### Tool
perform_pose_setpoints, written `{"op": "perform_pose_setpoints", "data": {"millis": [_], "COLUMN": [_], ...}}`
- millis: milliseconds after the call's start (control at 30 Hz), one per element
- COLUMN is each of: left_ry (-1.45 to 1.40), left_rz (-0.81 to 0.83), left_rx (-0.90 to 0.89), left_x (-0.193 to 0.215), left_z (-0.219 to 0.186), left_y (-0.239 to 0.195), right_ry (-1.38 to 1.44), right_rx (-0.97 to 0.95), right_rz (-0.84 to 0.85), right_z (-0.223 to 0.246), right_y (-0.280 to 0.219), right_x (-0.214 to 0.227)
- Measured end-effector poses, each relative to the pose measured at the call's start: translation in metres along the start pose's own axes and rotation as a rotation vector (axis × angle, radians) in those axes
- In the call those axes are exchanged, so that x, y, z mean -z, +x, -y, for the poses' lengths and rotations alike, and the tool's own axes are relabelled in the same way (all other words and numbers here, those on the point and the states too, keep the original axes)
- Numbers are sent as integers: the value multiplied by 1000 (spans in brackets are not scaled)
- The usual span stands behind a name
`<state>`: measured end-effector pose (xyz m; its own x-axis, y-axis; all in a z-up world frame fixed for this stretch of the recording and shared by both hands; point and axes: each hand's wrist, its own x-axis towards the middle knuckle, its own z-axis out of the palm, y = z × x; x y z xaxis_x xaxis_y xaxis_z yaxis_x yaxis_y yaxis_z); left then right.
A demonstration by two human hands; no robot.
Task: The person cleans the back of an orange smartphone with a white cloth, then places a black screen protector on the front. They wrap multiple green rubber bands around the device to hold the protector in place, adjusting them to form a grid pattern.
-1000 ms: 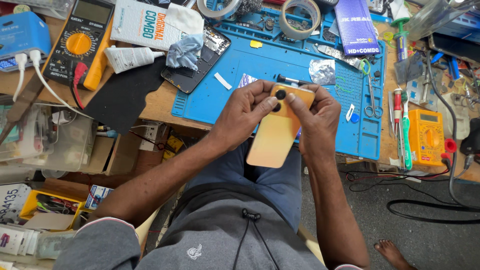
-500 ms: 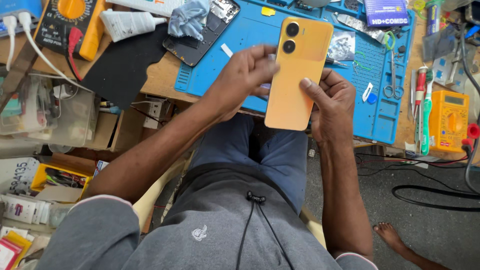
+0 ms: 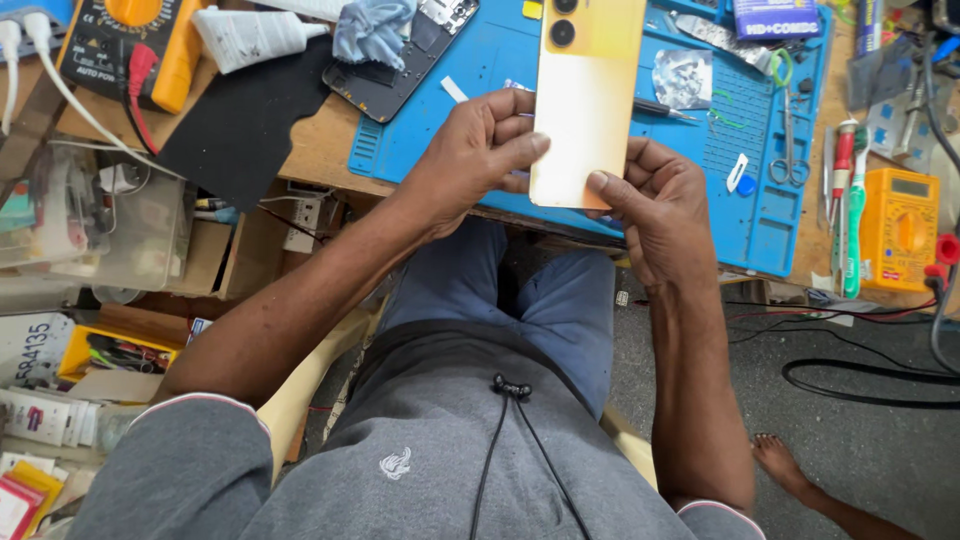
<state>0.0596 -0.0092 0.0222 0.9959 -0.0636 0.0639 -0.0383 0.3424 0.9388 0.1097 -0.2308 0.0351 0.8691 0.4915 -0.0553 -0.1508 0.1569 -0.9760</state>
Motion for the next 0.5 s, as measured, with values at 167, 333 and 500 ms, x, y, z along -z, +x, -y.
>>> {"op": "perform_pose_setpoints", "data": {"millis": [167, 333, 500], "left_ry": [193, 222, 217], "left_rz": [52, 45, 75], "left_rx": [125, 52, 12], "left_x": [-2, -3, -1], "left_z": [1, 4, 10], "left_y": [-3, -5, -5], "right_ry": [-41, -42, -96], "right_rx": [19, 4, 55], "right_rz": [-51, 3, 11], "right_z": [-1, 3, -6], "right_y": [6, 2, 0], "right_x": [-3, -4, 5]}}
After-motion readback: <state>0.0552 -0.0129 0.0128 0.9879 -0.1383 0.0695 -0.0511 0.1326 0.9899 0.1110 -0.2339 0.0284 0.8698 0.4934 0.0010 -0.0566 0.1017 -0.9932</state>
